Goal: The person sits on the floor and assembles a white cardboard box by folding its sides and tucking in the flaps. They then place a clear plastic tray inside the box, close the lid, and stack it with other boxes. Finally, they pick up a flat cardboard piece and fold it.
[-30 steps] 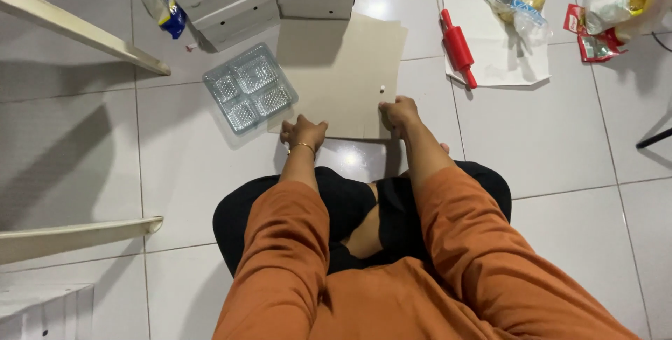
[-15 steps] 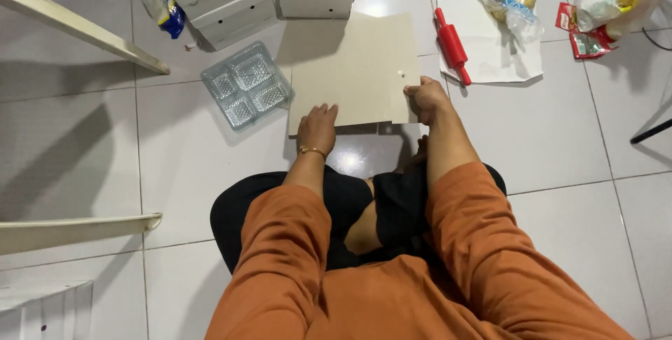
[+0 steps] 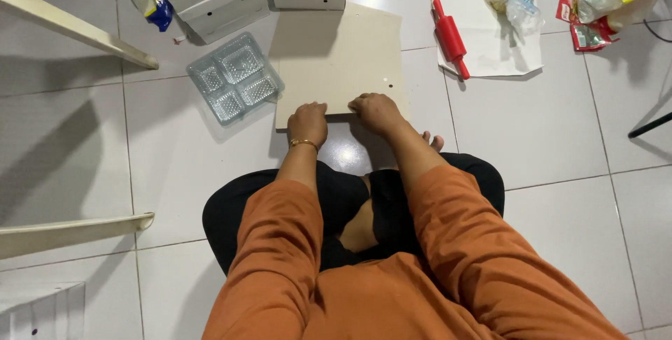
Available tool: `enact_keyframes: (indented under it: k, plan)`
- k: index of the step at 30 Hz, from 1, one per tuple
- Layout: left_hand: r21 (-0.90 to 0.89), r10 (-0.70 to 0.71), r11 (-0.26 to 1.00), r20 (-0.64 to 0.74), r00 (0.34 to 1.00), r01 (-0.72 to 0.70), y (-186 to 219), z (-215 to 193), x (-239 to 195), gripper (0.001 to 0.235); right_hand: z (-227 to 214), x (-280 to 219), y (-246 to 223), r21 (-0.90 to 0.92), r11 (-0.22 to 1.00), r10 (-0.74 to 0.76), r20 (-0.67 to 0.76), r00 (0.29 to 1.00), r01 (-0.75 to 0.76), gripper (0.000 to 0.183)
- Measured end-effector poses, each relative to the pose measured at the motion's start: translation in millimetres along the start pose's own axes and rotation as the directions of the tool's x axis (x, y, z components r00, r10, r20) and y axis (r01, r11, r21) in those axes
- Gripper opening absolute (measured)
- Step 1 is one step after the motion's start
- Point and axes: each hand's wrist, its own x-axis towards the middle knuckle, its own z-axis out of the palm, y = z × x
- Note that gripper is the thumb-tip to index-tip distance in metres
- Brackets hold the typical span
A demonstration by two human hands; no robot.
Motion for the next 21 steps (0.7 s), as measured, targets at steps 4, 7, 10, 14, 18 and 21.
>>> enact_keyframes:
  k: [4, 7, 10, 14, 18, 21]
  plan:
    - [-0.027, 0.004, 1.0, 0.068, 0.998, -0.002, 0, -2, 3, 0.032, -11, -10, -7, 0.014, 0.999, 0.037, 0.023, 0.999, -0.037, 0.022]
    - [-0.06, -0.003, 0.998, 0.212, 0.977, 0.016, 12, -19, -6, 0.035, 10, -7, 7, 0.059, 0.994, 0.084, 0.095, 0.992, -0.09, 0.022]
    - [-0.069, 0.004, 0.997, 0.281, 0.96, 0.016, 9, -15, -8, 0.034, 37, -5, 18, 0.032, 0.993, 0.104, 0.157, 0.982, -0.111, 0.028]
    - [0.023, 0.021, 0.999, 0.277, 0.961, -0.029, 3, -2, -1, 0.034, 19, -12, 1, -0.032, 0.988, 0.154, 0.221, 0.963, -0.151, 0.044]
    - [0.12, 0.076, 0.988, 0.197, 0.978, -0.101, 5, 5, -3, 0.058, 31, -6, 0, -0.125, 0.984, 0.161, 0.273, 0.948, -0.131, 0.048]
    - [0.139, 0.125, 0.98, 0.15, 0.981, -0.146, -13, 43, 18, 0.056, 49, 0, 8, -0.154, 0.986, 0.096, 0.243, 0.965, -0.059, 0.037]
